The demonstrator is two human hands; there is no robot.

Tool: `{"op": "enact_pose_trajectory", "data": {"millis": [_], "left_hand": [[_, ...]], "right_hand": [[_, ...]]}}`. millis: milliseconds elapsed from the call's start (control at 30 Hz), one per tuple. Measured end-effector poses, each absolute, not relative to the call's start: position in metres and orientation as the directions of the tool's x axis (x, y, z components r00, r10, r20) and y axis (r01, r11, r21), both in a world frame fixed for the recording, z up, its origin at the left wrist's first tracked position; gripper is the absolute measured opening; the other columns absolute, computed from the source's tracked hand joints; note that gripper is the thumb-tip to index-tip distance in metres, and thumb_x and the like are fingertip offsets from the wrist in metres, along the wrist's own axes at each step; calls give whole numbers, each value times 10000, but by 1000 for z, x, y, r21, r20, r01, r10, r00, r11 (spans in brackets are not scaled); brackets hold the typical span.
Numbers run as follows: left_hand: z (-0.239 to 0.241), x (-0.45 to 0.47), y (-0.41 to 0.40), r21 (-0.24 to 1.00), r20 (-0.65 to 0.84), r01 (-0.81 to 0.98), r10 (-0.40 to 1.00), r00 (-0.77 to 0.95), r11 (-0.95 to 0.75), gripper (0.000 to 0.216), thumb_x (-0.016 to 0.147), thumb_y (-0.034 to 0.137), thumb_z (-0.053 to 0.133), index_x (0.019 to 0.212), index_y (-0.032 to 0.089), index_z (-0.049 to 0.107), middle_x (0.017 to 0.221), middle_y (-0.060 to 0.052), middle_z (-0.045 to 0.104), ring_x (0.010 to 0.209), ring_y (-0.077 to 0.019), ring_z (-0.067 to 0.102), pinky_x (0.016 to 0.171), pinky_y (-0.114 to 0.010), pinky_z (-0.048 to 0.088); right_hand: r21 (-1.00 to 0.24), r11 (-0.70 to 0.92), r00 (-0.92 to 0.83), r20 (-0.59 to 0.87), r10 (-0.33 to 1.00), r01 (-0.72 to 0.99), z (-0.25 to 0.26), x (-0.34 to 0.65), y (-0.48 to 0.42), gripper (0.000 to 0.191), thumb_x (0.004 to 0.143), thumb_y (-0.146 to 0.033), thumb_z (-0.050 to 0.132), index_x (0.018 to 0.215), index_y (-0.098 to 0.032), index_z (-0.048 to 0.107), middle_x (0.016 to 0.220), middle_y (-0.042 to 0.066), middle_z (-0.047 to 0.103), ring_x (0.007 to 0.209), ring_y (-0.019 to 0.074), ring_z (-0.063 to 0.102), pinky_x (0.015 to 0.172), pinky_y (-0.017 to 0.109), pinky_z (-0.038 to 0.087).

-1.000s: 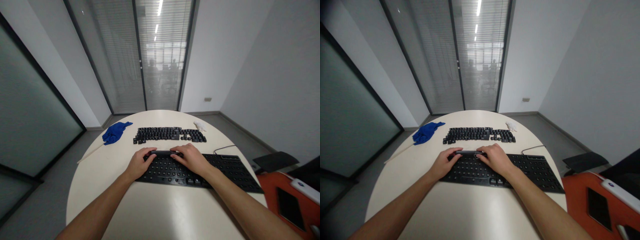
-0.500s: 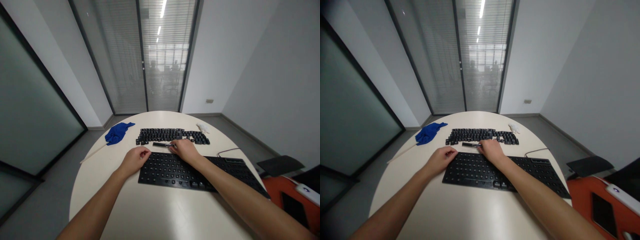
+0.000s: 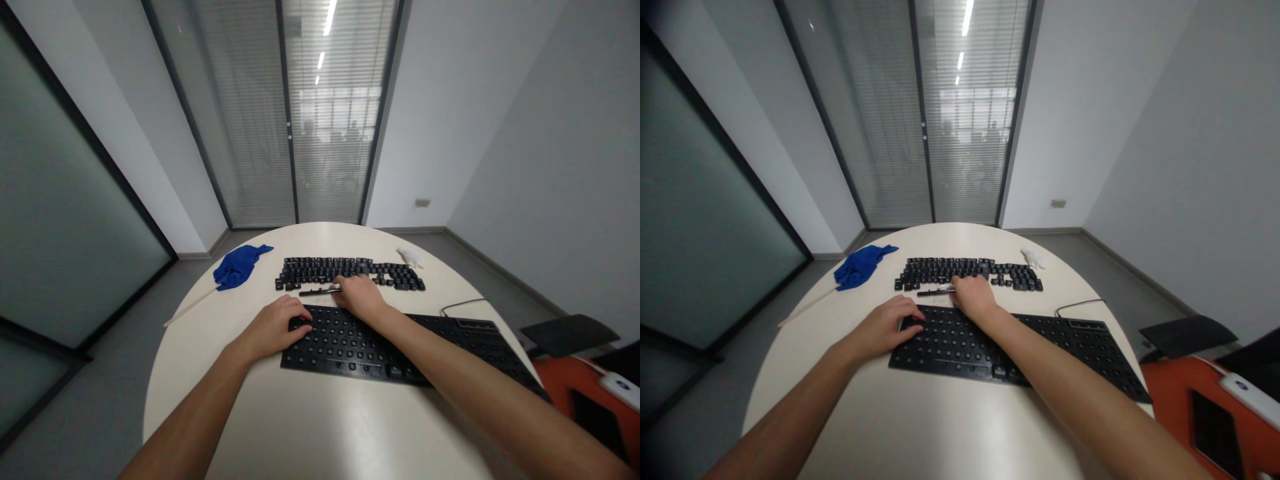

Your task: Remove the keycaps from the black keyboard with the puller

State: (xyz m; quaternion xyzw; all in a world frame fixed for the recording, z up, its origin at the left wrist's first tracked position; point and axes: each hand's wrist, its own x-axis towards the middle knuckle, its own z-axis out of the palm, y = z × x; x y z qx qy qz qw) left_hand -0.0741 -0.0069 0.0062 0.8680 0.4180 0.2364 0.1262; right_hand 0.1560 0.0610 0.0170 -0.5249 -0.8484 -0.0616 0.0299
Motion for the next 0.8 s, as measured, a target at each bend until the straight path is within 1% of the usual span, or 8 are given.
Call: {"op": "enact_pose_trajectory", "data": {"millis": [67, 133, 200, 333, 400, 567, 667, 800], "left_hand": [[6, -75, -7, 416, 307, 663, 783, 541, -622, 118, 884, 307, 632, 955, 228, 683, 954, -48, 669, 949, -220, 599, 844, -362, 492], [6, -75, -6, 419, 309, 659, 781, 543, -624, 119, 885, 302, 630, 959, 226, 684, 952, -46, 672, 944, -217, 600, 842, -362, 493], [6, -74, -6, 420, 308, 660, 782, 542, -623, 112, 887, 296, 626, 949, 223, 685, 937, -42, 675, 933, -213, 601, 837, -357, 492], [6, -73, -6, 427, 328, 680, 803, 498, -597, 100, 895, 274, 609, 914, 225, 695, 897, -31, 675, 898, -204, 611, 815, -340, 493], [5, -73, -5, 438, 354, 694, 819, 451, -572, 107, 898, 259, 599, 931, 229, 696, 924, -31, 683, 912, -203, 616, 833, -343, 496], [-6, -76, 2, 434, 422, 763, 856, 298, -479, 182, 915, 267, 566, 1049, 229, 683, 1086, -52, 689, 1035, -225, 612, 923, -378, 492], [-13, -75, 6, 449, 430, 782, 872, 235, -433, 234, 918, 295, 564, 1114, 230, 675, 1148, -56, 691, 1084, -239, 615, 970, -396, 482], [-16, -73, 9, 481, 424, 781, 885, 192, -399, 252, 919, 303, 559, 1127, 231, 682, 1131, -56, 705, 1060, -245, 634, 955, -399, 495]], "right_hand": [[76, 442, -448, 115, 886, 894, 17, 156, 61, 253, 925, -282, 538, 1092, -160, 684, 936, 160, 755, 884, 300, 719, 798, 356, 488], [76, 448, -454, 108, 885, 891, 17, 156, 62, 226, 932, -268, 522, 1008, -156, 704, 916, 160, 756, 875, 298, 721, 794, 351, 486], [73, 453, -459, 99, 883, 888, 17, 157, 62, 234, 943, -248, 499, 952, -147, 710, 905, 163, 757, 866, 294, 723, 792, 349, 484], [47, 483, -486, 75, 871, 874, 19, 161, 62, 232, 947, -221, 489, 949, -150, 710, 920, 157, 758, 878, 279, 721, 805, 337, 474], [22, 504, -505, 60, 861, 863, 21, 165, 62, 212, 938, -226, 511, 948, -162, 714, 924, 146, 760, 889, 271, 718, 796, 319, 470], [-58, 549, -549, 17, 835, 834, 27, 177, 61, 189, 924, -284, 559, 910, -196, 726, 887, 99, 762, 861, 246, 717, 707, 265, 457], [-146, 575, -580, 12, 815, 805, 31, 183, 62, 189, 930, -273, 556, 926, -206, 732, 869, 70, 760, 806, 208, 707, 682, 242, 442], [-341, 598, -623, 44, 781, 726, 40, 185, 62, 210, 933, -265, 544, 946, -189, 739, 787, 52, 736, 688, 174, 659, 652, 236, 419]]}}
